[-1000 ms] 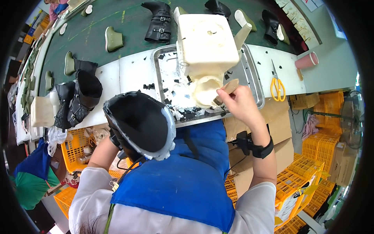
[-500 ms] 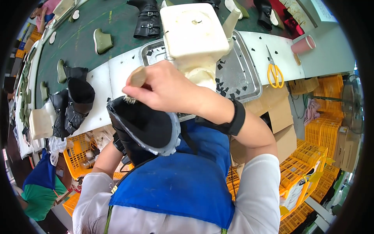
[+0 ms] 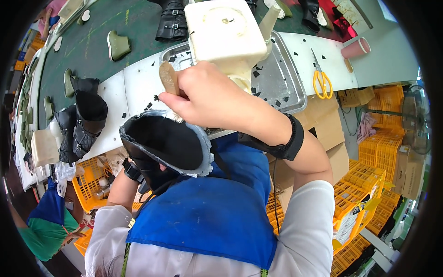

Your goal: Trims edges of shoe boots and applies adhesive with a brush.

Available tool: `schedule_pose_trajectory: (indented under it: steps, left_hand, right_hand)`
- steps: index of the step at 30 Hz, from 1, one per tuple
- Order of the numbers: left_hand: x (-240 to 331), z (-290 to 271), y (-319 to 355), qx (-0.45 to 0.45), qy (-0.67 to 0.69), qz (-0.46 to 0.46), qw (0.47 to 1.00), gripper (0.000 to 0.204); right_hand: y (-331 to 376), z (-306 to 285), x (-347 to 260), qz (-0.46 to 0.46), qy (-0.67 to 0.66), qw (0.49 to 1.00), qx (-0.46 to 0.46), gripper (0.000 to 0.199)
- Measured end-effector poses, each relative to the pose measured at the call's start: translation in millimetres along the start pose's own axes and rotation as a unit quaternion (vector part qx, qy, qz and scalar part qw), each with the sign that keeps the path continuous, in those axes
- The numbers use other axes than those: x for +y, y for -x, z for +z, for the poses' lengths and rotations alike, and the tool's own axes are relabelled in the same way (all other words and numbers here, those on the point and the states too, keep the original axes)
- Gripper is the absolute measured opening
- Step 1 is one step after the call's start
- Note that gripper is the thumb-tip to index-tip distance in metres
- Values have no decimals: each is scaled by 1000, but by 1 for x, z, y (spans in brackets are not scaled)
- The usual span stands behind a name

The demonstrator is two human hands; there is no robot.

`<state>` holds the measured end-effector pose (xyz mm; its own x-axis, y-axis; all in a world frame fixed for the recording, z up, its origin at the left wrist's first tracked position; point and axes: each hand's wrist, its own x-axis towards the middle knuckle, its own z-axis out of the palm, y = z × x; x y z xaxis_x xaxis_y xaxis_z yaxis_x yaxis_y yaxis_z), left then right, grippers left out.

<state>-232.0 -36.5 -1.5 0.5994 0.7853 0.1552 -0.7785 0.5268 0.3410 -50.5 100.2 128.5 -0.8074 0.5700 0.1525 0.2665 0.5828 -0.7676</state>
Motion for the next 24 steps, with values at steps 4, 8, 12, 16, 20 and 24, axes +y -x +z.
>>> schedule_pose_trajectory:
  steps: [4,8,12,16,20,24]
  left_hand:
    - [6,-5,-2,-19,30,5,999,60]
    - [9,-6,-3,-39,58,4,998,58]
    - [8,-5,1,-56,77,4,996,56]
    - [0,6,10,118,-2,5,993,71]
    - [0,20,5,250,-37,-2,967,63]
    - [9,-11,13,88,-130,-97,983,107]
  right_hand:
    - [3,-5,1,48,-10,999,-14,19]
    - [3,-12,-1,60,-14,997,-36,19]
    - [5,-14,2,74,-56,995,-25,30]
    - [7,-23,0,166,-58,984,-38,20]
    - [13,-20,0,105,-173,978,50,27]
    - [2,-13,5,102,-130,986,-36,19]
